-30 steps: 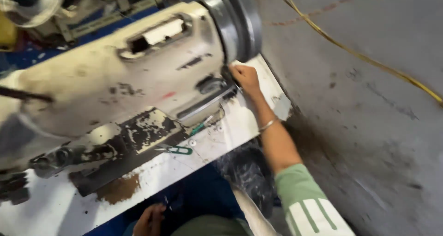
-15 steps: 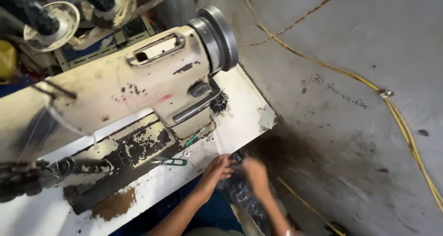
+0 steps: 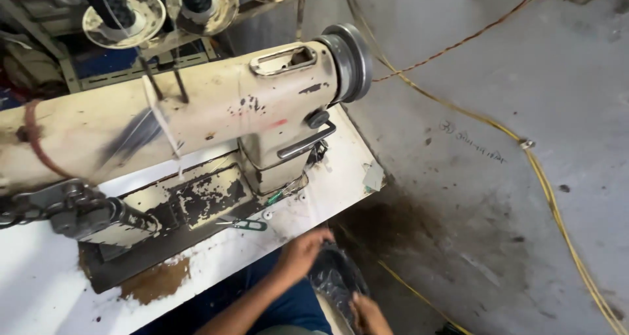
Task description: The person threads an industrial sewing machine and prepares thread spools.
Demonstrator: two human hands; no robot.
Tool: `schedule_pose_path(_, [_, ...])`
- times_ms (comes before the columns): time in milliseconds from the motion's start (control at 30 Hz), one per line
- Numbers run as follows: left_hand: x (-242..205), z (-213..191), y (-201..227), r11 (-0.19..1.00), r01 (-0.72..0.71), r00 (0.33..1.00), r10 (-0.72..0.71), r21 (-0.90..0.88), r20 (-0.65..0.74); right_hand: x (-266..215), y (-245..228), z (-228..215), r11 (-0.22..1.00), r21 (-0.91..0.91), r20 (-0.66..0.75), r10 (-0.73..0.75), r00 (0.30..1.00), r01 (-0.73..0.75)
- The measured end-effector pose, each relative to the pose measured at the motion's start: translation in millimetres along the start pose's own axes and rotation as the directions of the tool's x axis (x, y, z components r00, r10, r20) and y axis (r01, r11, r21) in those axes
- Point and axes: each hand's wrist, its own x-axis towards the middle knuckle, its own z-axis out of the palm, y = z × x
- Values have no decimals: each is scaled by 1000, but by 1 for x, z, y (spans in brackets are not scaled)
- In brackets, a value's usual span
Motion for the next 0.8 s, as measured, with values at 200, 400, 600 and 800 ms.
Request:
schedule_pose_path(200, [-111,-39,14,933,-335,909,284,128,306,65,-270,105,847,521,106,59,993,-106])
schedule_pose_path(400, [-180,-98,-86,973,-154,910,73,171,407,67,-318,137,791,599,113,-237,965,124])
schedule_pose_path(600, [-103,-68,-66,987,124,992,-125,-101,0,12,-204,101,840,133,27,-533,845,526])
schedule_pose_path(800, [-9,-18,-19,679,456,885,-278,-575,374,-84,-163,74,688,-430,512,-348,785,585])
